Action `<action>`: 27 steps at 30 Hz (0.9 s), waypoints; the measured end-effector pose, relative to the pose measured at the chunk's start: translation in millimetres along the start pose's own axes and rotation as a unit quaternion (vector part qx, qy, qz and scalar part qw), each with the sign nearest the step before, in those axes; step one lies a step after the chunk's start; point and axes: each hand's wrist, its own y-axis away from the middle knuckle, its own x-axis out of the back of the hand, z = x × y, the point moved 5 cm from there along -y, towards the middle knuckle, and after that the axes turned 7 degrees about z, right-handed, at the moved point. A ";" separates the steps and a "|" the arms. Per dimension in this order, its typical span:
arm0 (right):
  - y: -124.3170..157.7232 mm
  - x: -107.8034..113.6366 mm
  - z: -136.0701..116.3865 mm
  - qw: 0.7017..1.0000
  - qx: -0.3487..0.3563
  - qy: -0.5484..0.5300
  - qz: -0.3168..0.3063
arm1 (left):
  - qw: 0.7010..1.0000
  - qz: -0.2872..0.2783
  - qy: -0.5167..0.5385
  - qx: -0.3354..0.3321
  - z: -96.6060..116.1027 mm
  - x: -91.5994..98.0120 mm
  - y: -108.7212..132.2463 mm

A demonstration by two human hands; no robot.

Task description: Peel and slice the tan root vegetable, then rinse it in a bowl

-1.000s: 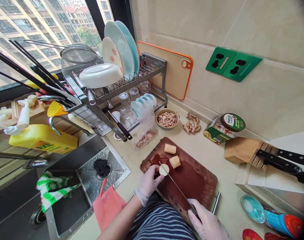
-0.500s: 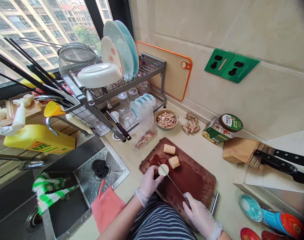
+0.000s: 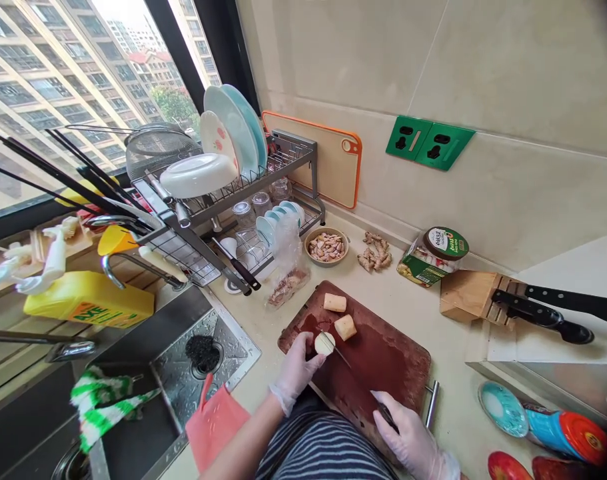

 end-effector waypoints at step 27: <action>3.9 -17.2 8.8 0.996 -0.083 0.023 0.000 | 0.992 -0.054 -0.096 0.065 10.9 -27.1 4.5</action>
